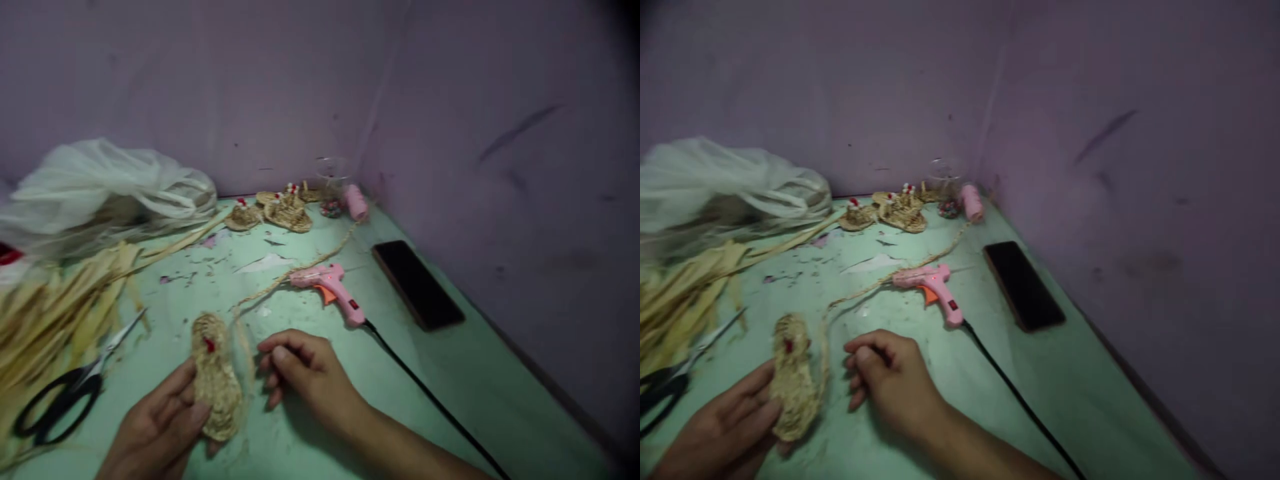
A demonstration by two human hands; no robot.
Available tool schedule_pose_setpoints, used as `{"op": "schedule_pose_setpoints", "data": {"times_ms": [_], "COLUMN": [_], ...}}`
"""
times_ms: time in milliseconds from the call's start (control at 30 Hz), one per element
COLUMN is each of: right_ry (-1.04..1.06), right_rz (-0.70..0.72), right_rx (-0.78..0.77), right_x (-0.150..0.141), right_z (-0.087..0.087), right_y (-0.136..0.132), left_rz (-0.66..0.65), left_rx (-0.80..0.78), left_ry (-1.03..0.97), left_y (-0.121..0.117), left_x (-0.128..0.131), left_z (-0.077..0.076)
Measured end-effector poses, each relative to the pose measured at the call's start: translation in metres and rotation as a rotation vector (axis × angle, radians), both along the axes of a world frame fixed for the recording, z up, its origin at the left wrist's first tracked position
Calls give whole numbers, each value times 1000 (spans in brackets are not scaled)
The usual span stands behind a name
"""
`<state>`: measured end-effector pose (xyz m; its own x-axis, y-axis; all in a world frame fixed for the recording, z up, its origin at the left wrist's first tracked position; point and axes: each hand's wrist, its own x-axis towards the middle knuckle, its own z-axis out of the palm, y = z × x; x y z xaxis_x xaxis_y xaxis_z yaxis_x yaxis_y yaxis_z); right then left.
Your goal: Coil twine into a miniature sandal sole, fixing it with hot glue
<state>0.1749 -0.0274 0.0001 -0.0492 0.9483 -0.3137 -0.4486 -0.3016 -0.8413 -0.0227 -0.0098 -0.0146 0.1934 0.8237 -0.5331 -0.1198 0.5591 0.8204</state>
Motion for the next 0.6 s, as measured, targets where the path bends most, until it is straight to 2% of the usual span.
{"op": "schedule_pose_setpoints", "data": {"times_ms": [133, 300, 467, 600], "right_ry": [-58, -162, -154, -181], "right_rz": [68, 172, 169, 160], "right_rx": [50, 126, 44, 2], "right_x": [8, 11, 9, 7], "right_z": [2, 4, 5, 8], "right_y": [-2, -6, -5, -3], "left_rz": [-11, -97, -133, -157], "left_rx": [21, 14, 38, 103], "left_ry": [-32, -128, -159, -174], "left_y": [-4, -4, -2, -2], "left_x": [15, 21, 21, 20], "left_z": [14, 24, 28, 24]}}
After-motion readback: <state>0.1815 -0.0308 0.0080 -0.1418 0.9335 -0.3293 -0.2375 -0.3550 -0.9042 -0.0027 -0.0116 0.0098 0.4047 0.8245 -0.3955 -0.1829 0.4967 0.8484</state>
